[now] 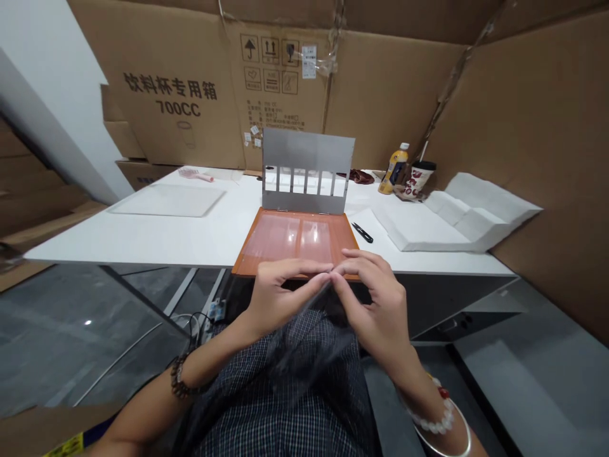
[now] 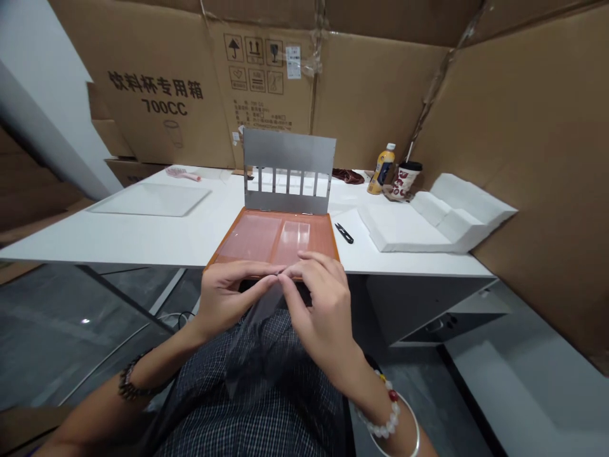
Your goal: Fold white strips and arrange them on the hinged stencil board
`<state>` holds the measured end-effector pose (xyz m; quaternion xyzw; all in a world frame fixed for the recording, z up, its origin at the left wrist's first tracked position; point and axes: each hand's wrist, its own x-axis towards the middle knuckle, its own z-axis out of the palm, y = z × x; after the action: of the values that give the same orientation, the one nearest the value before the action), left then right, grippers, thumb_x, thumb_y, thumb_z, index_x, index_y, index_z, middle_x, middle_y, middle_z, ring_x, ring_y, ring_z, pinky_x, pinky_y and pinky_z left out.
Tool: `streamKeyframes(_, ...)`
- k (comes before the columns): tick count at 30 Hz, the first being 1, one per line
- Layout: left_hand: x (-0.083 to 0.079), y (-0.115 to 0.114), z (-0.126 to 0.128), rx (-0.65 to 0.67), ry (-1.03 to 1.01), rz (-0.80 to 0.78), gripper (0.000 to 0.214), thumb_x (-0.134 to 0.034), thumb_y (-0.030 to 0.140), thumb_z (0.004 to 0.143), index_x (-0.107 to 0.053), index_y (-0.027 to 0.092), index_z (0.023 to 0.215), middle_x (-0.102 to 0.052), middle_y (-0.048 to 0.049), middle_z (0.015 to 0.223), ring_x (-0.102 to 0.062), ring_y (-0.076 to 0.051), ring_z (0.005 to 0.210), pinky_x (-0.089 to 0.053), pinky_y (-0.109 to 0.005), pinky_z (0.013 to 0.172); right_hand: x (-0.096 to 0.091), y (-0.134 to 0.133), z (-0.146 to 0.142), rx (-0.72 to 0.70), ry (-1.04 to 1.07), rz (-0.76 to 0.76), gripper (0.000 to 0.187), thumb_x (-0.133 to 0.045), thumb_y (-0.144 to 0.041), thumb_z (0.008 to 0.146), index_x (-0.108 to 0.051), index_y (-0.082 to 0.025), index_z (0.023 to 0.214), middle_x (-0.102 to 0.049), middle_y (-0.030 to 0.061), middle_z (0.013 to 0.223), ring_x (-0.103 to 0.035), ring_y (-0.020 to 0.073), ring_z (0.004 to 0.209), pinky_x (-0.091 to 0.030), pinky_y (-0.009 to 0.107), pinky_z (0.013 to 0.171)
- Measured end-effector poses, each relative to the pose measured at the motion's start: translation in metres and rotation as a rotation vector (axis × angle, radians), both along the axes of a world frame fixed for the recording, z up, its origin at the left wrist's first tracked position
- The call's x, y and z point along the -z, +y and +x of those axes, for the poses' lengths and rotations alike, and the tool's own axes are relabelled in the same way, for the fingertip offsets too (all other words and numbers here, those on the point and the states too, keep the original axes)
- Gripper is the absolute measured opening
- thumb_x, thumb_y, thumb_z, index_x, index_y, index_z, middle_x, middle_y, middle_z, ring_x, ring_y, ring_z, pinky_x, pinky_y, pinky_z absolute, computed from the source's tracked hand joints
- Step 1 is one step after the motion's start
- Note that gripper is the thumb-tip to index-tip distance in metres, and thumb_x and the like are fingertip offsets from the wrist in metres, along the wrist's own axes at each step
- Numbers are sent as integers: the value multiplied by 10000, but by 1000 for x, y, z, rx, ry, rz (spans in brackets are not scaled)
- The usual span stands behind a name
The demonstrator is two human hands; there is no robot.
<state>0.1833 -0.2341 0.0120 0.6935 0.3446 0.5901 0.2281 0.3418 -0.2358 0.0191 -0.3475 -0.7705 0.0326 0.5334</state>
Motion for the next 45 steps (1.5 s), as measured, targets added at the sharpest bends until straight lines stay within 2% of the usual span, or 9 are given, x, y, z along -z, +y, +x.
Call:
streamKeyframes(6, -1, -21, -13, -58, 131, 30, 213, -664, 140, 815, -741, 264, 971, -754, -5, 945, -723, -138, 824, -582, -235, 801, 2, -7, -6, -66, 2, -86, 83, -614, -178, 874, -595, -217, 804, -709, -30, 826, -662, 185, 951, -347, 408, 920)
streamKeyframes(11, 4, -36, -21, -107, 62, -9, 188, -675, 150, 814, -743, 256, 954, -759, -3, 898, -730, -137, 780, -602, -214, 738, 3, -17, -17, -129, 28, -156, 97, -611, -200, 874, -580, -234, 788, -707, -52, 842, -639, 190, 1027, -251, 432, 982)
streamKeyframes(14, 9, -43, -20, -149, -2, 4, 179, -691, 142, 800, -745, 253, 930, -761, 3, 884, -729, -129, 772, -603, -198, 727, 2, -24, -24, -82, 41, -137, 101, -630, -210, 857, -589, -245, 772, -694, -65, 804, -633, 195, 1013, -214, 433, 984)
streamKeyframes(18, 12, -47, -18, -203, -47, 48, 170, -672, 137, 820, -738, 241, 937, -762, 5, 874, -729, -122, 753, -607, -190, 705, 1, -30, -30, 12, 41, -92, 112, -661, -213, 834, -600, -254, 748, -688, -74, 812, -641, 197, 919, -202, 405, 893)
streamKeyframes(22, 12, -47, -21, -252, 1, 148, 160, -672, 134, 812, -741, 214, 931, -761, -18, 882, -729, -141, 759, -609, -218, 721, 2, -35, -35, 23, 32, -29, 99, -640, -195, 851, -606, -251, 776, -697, -68, 847, -618, 219, 994, -182, 398, 862)
streamKeyframes(28, 13, -50, -28, -307, 105, 287, 143, -652, 124, 808, -738, 203, 891, -760, -10, 824, -716, -126, 700, -589, -208, 678, 5, -41, -41, 28, -32, 185, 127, -547, -183, 922, -606, -207, 811, -689, -24, 819, -591, 182, 810, -247, 367, 772)
streamKeyframes(32, 12, -54, -30, -316, 142, 297, 132, -647, 130, 805, -735, 210, 862, -756, 3, 788, -704, -117, 660, -576, -200, 654, 6, -42, -42, -15, -93, 305, 109, -531, -107, 906, -603, -169, 853, -696, 33, 827, -592, 174, 785, -358, 324, 717)
streamKeyframes(39, 9, -56, -30, -298, 86, 176, 116, -631, 165, 810, -741, 204, 802, -751, -13, 737, -693, -136, 608, -572, -220, 597, 7, -46, -42, 14, -130, 349, 95, -556, -79, 879, -603, -161, 876, -705, 41, 843, -613, 188, 808, -402, 340, 745)
streamKeyframes(45, -1, -60, -37, -144, 53, 84, 133, -624, 180, 822, -754, 210, 830, -759, -28, 775, -716, -148, 670, -586, -224, 642, 6, -47, -39, -2, -99, 337, 77, -569, -93, 879, -600, -164, 874, -693, 46, 835, -586, 187, 806, -412, 343, 753)
